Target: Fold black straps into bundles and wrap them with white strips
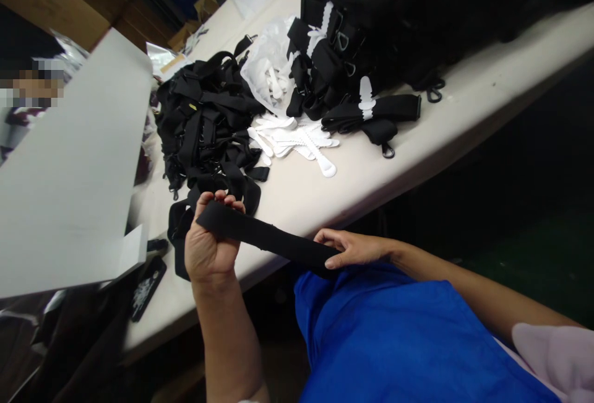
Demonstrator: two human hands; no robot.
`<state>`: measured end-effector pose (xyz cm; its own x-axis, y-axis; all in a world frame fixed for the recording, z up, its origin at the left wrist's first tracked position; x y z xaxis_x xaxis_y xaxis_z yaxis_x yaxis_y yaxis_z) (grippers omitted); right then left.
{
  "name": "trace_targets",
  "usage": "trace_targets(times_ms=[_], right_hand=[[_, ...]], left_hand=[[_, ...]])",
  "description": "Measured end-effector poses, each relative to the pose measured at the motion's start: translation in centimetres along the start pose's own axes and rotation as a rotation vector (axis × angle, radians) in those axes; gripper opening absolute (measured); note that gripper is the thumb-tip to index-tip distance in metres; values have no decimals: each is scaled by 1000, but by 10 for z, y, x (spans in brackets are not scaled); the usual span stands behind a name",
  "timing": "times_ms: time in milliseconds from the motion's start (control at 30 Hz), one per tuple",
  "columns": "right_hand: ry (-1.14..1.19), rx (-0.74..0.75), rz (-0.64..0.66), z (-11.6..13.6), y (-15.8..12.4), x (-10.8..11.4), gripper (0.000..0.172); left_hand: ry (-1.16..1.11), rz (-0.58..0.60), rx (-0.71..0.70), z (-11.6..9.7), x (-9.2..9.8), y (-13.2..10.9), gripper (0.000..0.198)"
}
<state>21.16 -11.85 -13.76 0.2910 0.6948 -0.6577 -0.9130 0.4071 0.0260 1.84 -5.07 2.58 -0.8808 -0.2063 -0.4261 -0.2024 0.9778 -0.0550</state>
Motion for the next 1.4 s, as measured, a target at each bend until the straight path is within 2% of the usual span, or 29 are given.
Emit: trace_targets(times_ms=[100,167,233,333,467,567,633,733,833,933,1067,1167,1233,1300,1400], right_hand=[[45,64,-96,-8,-4,6,41],[139,109,-131,-10,-9,7,38],[198,137,-150,-9,-14,8,35],[179,122,-108,-3,-19,5,34],[71,48,118,6,-16,-12,47],[-48,3,284,12,-11,-27,52],[-103,10,332,17,-6,-32,52],[-130,53,329,28,-2,-29,54],[-262,78,365,41,-4,-27,53],[-463,126,400,55,-8,-29,45],[-609,179,333,62,-4,-33,37],[-548,206,177,58,3,-29,41],[-437,225,86,54,6,-24,44],[-298,220,60,50,7,-20,46],[-97,154,47,45,3,-15,48]], left_hand=[[548,84,-387,-26,-15,-17,16],[980,143,-589,-33,-30,-29,16],[1319,234,-663,-29,-40,-36,19],[1479,356,-633,-21,-46,-41,25],[1307,371,-522,-14,-58,-53,21],[937,401,-372,-3,-79,-69,22],[663,402,-316,2,-92,-78,28],[399,308,-328,-5,-100,-78,22],[209,195,-359,-21,-94,-64,15],[193,164,-438,-38,-92,-54,16],[399,138,-628,-51,-109,-69,16],[536,53,-642,-55,-123,-85,20],[532,23,-628,-60,-127,-87,25],[451,17,-639,-68,-125,-80,31],[264,5,-635,-77,-108,-50,35]])
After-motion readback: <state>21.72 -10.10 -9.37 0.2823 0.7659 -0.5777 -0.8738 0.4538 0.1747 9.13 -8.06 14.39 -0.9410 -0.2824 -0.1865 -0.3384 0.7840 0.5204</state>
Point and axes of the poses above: each hand's wrist, its own y-axis towards the middle knuckle, its own x-axis out of the back of the hand, z = x × y, the point moved 6 cm from there along y, towards the middle knuckle, and after that the axes turned 7 degrees about z, right-handed, at the moved point
